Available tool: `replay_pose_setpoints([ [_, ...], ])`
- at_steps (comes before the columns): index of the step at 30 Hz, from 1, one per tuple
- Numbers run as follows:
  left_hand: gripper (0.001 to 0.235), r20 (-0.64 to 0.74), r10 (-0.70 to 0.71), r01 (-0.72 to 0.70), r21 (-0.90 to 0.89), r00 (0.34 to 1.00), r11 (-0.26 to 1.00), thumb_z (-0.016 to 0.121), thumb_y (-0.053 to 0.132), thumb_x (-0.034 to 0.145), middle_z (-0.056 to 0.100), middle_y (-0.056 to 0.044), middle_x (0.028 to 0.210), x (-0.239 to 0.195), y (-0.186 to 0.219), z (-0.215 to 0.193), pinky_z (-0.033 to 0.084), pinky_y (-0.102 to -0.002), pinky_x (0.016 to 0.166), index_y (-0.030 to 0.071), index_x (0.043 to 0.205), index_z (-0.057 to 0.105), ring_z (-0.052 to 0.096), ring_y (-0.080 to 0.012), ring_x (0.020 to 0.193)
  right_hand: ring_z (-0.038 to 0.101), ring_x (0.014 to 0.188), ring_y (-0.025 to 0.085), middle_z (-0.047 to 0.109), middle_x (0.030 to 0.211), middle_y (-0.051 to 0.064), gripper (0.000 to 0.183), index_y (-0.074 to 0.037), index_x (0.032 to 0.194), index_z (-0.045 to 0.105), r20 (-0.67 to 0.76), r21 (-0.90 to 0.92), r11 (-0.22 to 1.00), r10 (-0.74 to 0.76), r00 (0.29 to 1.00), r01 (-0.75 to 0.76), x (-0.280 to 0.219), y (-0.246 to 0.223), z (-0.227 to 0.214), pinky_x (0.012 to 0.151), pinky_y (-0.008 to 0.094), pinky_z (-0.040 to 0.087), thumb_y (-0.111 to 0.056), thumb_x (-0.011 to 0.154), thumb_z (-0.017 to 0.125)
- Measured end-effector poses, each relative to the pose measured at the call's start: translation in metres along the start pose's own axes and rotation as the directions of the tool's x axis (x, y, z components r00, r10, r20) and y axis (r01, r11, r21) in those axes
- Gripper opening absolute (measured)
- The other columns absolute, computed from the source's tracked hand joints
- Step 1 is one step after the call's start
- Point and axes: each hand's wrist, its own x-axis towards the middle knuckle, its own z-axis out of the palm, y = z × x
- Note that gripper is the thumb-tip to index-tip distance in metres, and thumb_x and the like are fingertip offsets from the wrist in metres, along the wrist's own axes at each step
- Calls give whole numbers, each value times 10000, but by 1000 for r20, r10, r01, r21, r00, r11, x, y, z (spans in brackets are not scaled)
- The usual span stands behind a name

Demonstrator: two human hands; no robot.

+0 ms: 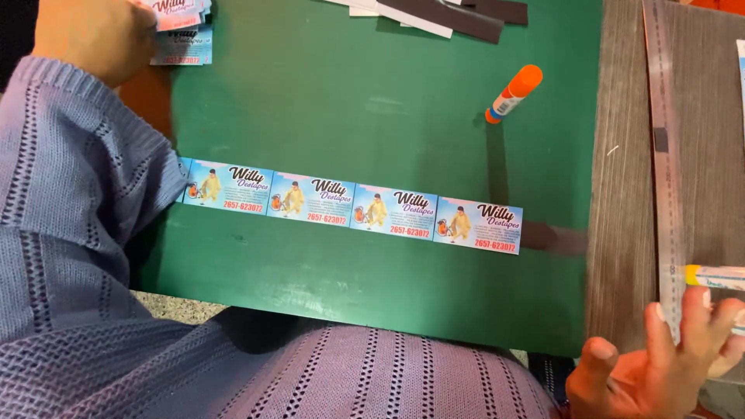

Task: Assembling a strip of labels by applying glue to a base strip and precisely placing printed cards onto it, then trimming with a utility knife.

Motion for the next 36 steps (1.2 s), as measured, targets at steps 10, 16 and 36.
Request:
replay_pose_setpoints([
  [10,218,-447,338,-412,-77,828,908,544,155,967,742,-70,996,63,197,-238,580,-339,662,88,1056,731,747,-224,909,522,1078,564,445,1279,295,429,39,1148,476,289,78,996,-64,955,43,21,-24,-47,955,647,390,-366,1027,406],
  [16,239,-705,434,-631,-25,561,775,513,100,1007,754,-94,1031,164,282,-284,580,-331,723,36,1066,736,748,-217,947,694,1283,422,618,1375,264,546,-88,1227,644,430,565,823,-232,872,-60,80,-94,-6,1022,502,578,-548,934,663],
  [36,486,-481,324,-576,-609,815,545,627,478,1036,660,-182,1387,195,357,-230,465,-548,1084,53,1262,694,615,-335,1322,641,1092,149,687,1200,1,168,-184,1034,798,868,192,832,103,485,-521,157,71,67,876,312,448,-154,917,681],
])
